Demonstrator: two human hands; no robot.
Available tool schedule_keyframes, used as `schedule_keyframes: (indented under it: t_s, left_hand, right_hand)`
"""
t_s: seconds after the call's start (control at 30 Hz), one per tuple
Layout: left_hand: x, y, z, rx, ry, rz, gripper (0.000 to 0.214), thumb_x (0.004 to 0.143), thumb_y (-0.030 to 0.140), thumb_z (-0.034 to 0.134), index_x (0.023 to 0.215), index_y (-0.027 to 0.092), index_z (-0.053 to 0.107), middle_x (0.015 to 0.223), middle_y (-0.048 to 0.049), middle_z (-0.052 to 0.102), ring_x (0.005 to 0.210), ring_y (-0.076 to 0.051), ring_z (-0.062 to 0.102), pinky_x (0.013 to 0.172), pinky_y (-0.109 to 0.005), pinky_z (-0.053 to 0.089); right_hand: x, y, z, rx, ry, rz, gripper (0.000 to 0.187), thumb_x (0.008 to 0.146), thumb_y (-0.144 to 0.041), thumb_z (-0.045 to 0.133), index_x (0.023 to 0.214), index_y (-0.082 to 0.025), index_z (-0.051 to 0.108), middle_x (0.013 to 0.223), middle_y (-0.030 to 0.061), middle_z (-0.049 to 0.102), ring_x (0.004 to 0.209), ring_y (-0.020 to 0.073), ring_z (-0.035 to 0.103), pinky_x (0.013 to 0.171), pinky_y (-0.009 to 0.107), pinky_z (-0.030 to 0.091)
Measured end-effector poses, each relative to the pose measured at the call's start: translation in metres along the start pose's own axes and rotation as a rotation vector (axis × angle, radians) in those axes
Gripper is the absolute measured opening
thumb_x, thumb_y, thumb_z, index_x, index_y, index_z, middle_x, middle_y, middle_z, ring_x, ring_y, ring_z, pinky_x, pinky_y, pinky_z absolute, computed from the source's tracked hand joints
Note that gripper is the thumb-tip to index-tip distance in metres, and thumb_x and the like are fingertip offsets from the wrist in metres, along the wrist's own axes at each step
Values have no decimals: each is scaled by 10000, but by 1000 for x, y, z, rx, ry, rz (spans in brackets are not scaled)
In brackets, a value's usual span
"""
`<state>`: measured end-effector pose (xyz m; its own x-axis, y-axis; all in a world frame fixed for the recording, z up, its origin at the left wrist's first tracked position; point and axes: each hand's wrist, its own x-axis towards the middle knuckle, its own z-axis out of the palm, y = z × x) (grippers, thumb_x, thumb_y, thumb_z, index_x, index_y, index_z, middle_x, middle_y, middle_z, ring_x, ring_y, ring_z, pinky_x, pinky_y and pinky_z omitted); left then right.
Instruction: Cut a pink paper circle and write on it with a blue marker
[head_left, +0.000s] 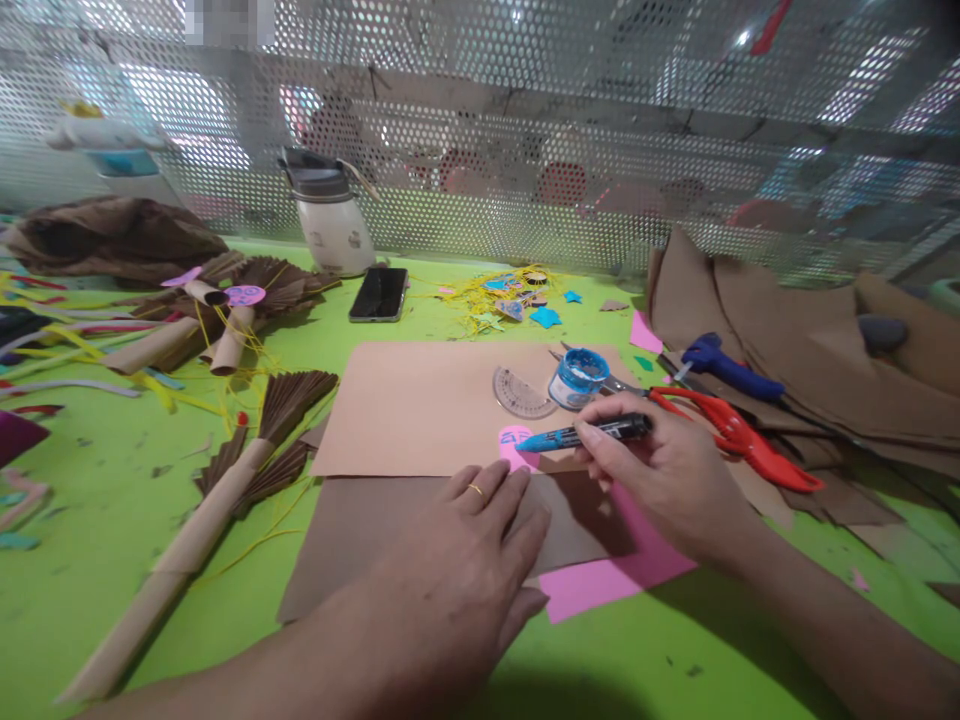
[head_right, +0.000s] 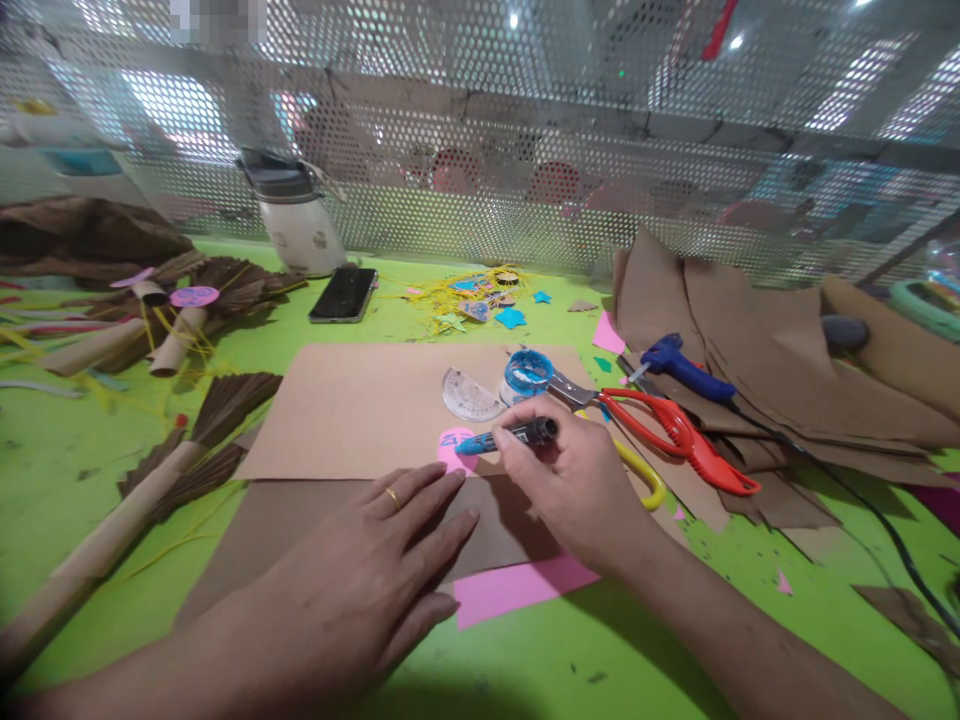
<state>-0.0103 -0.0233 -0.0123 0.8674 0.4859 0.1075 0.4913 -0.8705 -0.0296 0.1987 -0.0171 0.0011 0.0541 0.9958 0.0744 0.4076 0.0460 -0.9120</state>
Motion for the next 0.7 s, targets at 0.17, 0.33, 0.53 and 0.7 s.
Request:
schedule_keyframes:
  t_s: [0.17,0.33,0.53,0.7]
  left_hand:
    - [-1,-1,0,-32,-3,-3,429,998,401,402,1232,96,593,1339,-223,582,1262,-369,519,1048,-499,394]
    - [0,-2,0,-33,-21,0,449,996,411,400,1249,89,586,1361,-226,564,1265,-382,513,1049,-509,401]
    - [0,0,1,-5,-6,2,460,1000,405,381,1269,88,577,1370,-228,560,1264,-379,517,1043,-504,408]
    - [-1,-1,0,-2,-16,2,447,1003,405,369,1234,99,599,1342,-224,581,1263,-379,520,1044,-506,411]
  right_hand:
    - [-1,-2,3,18,45,6,201,882,-387,633,907,-188,642,617,-6,619,494,132,589,425,225,508]
    - [0,2,4,33,21,-3,232,883,-413,632,920,-185,636,619,-7,611,481,132,575,403,223,495]
    - [0,3,2,-3,6,-33,215,889,-400,622,901,-187,642,639,1,612,496,132,578,404,220,503]
    - [0,-1,1,35,55,11,196,890,-371,622,930,-180,639,612,-8,609,481,127,570,408,224,507]
